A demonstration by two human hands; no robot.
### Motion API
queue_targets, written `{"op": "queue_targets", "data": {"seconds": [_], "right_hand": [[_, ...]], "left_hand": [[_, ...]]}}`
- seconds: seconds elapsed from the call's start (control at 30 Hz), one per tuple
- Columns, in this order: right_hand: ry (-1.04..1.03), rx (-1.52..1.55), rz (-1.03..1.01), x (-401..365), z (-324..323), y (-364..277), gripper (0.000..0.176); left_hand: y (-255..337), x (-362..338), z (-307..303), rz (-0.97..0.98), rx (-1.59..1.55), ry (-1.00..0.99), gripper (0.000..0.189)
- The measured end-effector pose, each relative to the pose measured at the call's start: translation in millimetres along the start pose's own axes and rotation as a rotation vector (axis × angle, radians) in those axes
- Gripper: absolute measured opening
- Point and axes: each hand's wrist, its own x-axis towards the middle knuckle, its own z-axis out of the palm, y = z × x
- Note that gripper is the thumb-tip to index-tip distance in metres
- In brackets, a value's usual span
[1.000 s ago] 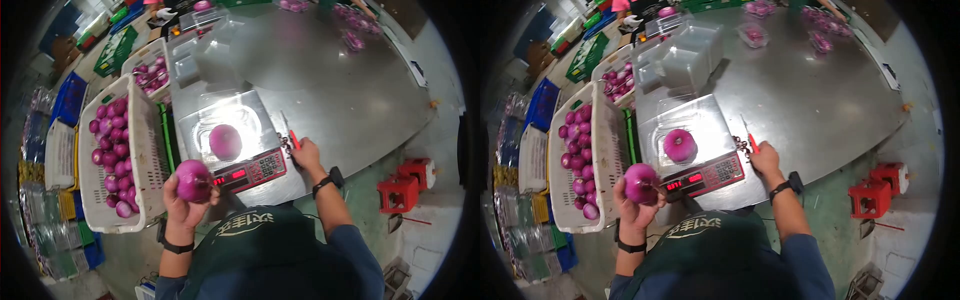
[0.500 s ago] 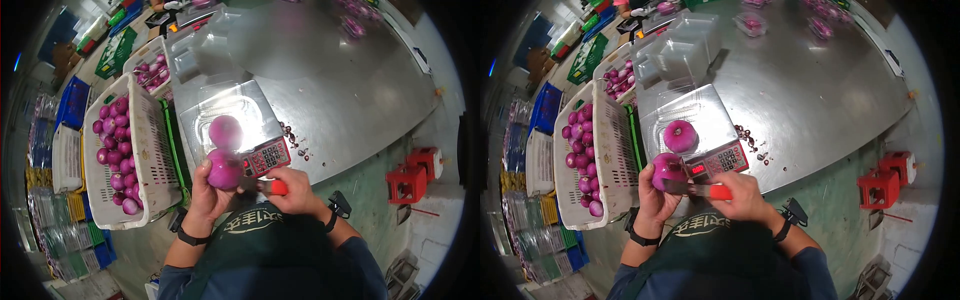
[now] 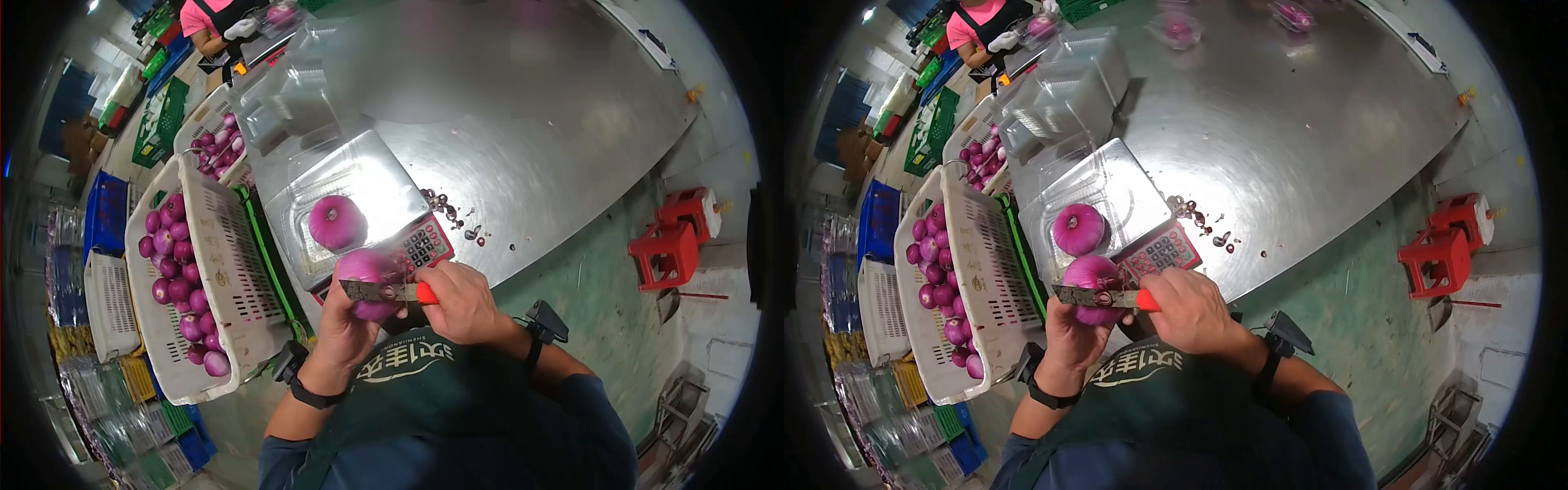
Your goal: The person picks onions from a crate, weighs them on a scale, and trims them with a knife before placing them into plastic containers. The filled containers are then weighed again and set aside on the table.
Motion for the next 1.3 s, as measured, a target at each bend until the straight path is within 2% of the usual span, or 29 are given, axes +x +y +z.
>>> {"op": "queue_targets", "data": {"seconds": [0.07,0.23,0.3,0.37,0.43,0.5,0.63,0.7,0.73,0.77,0.83,0.9,0.97,1.03,1.1,1.13,1.2,1.23,1.3], "right_hand": [[-0.039,-0.008,-0.013,-0.3,-4.1,2.0,0.041],[-0.072,-0.039,0.014,-1.6,-8.0,9.4,0.039],[-0.096,-0.053,0.037,-4.7,-8.4,19.2,0.038],[0.002,-0.071,0.208,-17.0,-8.0,48.9,0.028],[0.116,-0.167,0.442,-35.6,-9.7,86.4,0.025],[0.126,-0.219,0.618,-42.3,-16.4,114.9,0.025],[0.077,-0.24,0.69,-30.3,-8.5,178.5,0.03],[0.031,-0.433,0.761,-16.6,1.2,194.5,0.035],[0.049,-0.543,0.576,-12.3,4.3,198.6,0.037],[0.04,-0.536,0.561,-9.6,9.4,200.1,0.037],[0.135,-0.271,0.389,23.4,9.0,155.6,0.035],[0.103,0.071,0.397,53.3,12.6,97.9,0.028],[0.009,0.217,0.314,70.9,22.0,65.6,0.034],[-0.057,0.194,0.192,86.0,35.8,43.7,0.042],[-0.104,0.169,0.016,103.9,51.1,24.0,0.046],[-0.107,0.167,0.008,111.8,61.4,18.6,0.046],[-0.186,0.062,-0.133,125.0,84.2,13.1,0.055],[-0.19,0.059,-0.141,129.7,93.4,9.2,0.055],[-0.332,-0.137,-0.048,138.0,110.5,5.9,0.064]], "left_hand": [[-0.5,2.4,0.2,0.005,0.025,0.001,0.053],[-2.3,7.8,6.0,0.014,0.065,0.053,0.053],[-0.2,9.1,8.1,0.022,0.081,0.042,0.058],[4.5,10.1,7.7,0.03,0.063,0.003,0.061],[10.1,11.1,7.7,0.055,0.042,-0.029,0.065],[15.2,11.9,9.1,0.011,-0.077,-0.053,0.067],[21.2,12.9,2.6,0.026,-0.182,-0.07,0.066],[25.4,9.3,-0.1,0.033,-0.26,-0.045,0.065],[27.4,7.5,-2.5,0.046,-0.261,-0.036,0.065],[29.6,6.0,-6.1,0.056,-0.281,-0.038,0.066],[33.2,1.6,-14.9,0.082,-0.303,-0.029,0.068],[36.0,-4.1,-24.1,0.131,-0.194,0.003,0.077],[41.5,-11.3,-30.2,0.179,-0.14,0.015,0.08],[49.7,-18.7,-34.9,0.231,-0.084,0.022,0.085],[60.5,-29.2,-38.6,0.385,0.121,0.18,0.094],[66.0,-34.3,-48.8,0.406,0.143,0.217,0.1],[75.5,-43.2,-60.5,0.443,0.218,0.261,0.101],[79.4,-46.5,-66.0,0.473,0.297,0.305,0.102],[84.2,-48.1,-74.9,0.487,0.301,0.347,0.105]]}}
